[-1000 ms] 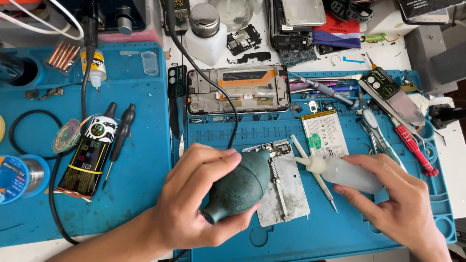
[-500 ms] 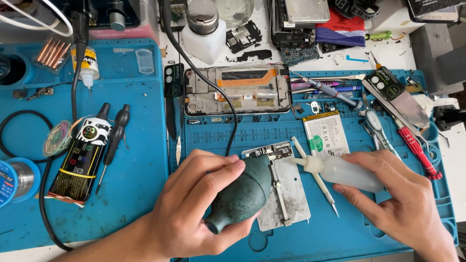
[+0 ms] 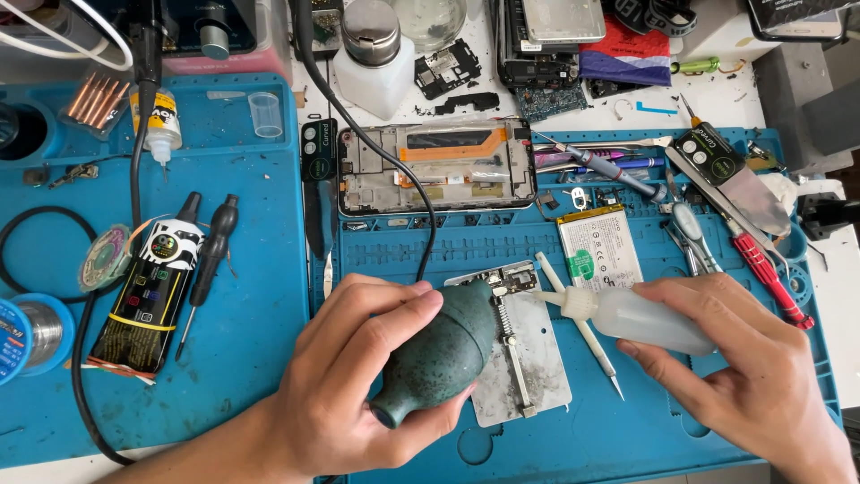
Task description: Scraping and cleaning a small electronic component on a circuit board using a precision tool and an air blower.
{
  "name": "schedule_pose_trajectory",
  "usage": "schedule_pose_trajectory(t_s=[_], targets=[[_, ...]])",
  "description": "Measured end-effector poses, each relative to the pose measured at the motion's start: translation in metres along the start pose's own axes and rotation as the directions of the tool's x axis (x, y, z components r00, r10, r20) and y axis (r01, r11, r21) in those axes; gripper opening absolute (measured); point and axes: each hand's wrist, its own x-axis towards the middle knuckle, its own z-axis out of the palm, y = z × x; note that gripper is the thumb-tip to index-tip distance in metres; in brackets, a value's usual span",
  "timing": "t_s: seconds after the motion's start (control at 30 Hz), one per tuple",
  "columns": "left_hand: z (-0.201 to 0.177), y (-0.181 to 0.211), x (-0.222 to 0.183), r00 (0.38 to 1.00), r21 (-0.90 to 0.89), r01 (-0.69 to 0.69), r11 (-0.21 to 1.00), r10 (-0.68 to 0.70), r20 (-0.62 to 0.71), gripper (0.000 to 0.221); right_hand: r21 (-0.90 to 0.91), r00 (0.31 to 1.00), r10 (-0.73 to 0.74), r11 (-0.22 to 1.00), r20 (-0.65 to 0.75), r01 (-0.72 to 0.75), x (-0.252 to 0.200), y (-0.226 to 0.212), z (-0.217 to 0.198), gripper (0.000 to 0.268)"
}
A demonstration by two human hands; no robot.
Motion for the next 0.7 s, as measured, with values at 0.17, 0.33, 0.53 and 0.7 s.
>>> schedule_pose_trajectory(t_s=[0.17,0.33,0.53,0.7], targets=[[-0.001,0.001,0.002,1.000,0.002,0.002,1.000,-0.002,0.006,0.062,-0.002,1.000,-0.005,1.000,0.006,0.005,-0.001,0.003,0.000,0.046],[-0.001,0.000,0.002,1.000,0.008,-0.016,1.000,0.016,-0.010,0.061,-0.005,1.000,0.010,1.000,0.002,-0.010,-0.002,0.002,0.000,0.050],[-0.001,-0.001,-0.004,0.999,0.006,0.025,1.000,-0.025,0.024,0.064,-0.029,0.999,0.048,0.998,-0.025,-0.048,-0.012,0.002,-0.013,0.049],[0.000,-0.001,-0.006,0.998,0.006,0.024,1.000,-0.024,0.052,0.067,0.227,0.818,0.557,0.824,-0.147,-0.520,-0.078,0.047,-0.010,0.067]])
